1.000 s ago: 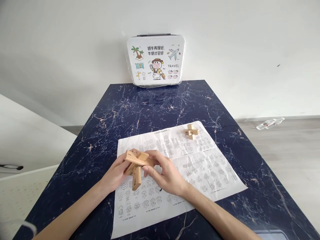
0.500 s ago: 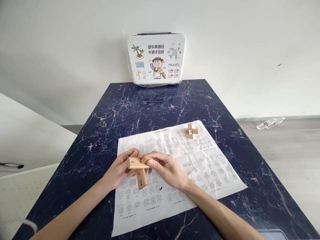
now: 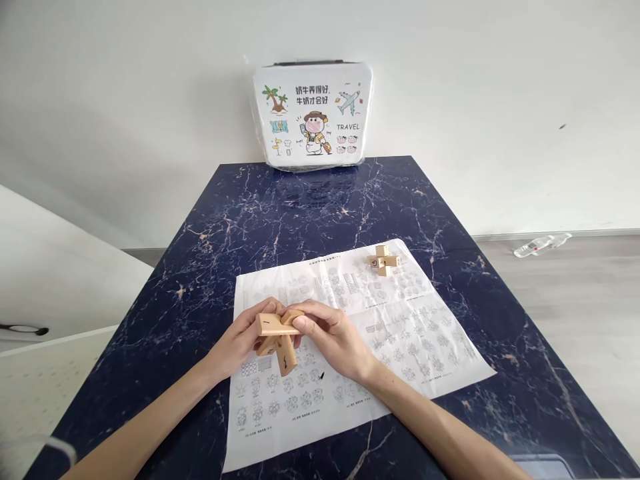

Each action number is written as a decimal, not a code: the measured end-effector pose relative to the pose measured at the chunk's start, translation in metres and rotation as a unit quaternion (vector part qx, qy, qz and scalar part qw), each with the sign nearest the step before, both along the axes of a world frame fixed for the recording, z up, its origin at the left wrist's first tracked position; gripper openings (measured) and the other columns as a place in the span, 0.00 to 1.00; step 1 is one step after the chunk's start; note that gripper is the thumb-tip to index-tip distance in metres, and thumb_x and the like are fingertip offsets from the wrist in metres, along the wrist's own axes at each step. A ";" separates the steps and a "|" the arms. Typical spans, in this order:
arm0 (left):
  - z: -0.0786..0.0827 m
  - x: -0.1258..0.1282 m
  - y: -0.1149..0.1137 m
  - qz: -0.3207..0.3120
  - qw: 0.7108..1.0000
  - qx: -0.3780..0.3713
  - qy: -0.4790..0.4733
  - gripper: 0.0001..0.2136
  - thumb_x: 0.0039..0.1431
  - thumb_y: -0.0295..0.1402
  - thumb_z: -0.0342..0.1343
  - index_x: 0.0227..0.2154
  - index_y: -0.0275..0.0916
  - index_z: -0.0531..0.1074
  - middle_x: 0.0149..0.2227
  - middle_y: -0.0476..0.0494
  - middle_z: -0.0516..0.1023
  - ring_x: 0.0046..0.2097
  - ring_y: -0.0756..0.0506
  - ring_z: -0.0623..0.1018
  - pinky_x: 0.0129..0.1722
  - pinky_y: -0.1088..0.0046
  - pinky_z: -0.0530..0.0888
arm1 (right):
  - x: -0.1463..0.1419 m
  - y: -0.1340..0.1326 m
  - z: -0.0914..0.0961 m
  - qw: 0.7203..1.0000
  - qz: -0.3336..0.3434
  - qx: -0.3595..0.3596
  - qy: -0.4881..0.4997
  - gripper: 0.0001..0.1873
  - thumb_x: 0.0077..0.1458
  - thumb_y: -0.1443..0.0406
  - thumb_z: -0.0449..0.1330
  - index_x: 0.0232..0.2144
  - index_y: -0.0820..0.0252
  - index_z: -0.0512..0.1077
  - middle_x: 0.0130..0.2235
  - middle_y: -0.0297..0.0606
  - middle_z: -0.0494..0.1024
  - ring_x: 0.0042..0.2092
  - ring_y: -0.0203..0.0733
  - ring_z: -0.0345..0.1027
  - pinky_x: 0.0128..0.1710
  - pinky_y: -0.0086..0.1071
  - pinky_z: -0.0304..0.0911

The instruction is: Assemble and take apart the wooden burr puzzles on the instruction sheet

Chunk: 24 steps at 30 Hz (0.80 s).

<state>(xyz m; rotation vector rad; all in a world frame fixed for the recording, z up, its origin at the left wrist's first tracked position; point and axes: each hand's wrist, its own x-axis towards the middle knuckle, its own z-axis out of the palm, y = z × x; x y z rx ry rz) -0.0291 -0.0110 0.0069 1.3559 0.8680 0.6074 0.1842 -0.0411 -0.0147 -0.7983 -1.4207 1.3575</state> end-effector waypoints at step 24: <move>-0.002 0.010 -0.020 0.006 0.992 0.125 0.023 0.22 0.80 0.53 0.38 0.57 0.42 0.65 0.47 0.40 0.75 0.42 0.43 0.75 0.43 0.64 0.74 | -0.002 -0.001 -0.008 0.991 -0.022 -0.110 0.071 0.16 0.70 0.49 0.64 0.50 0.48 0.84 0.48 0.38 0.85 0.47 0.45 0.81 0.51 0.41 0.78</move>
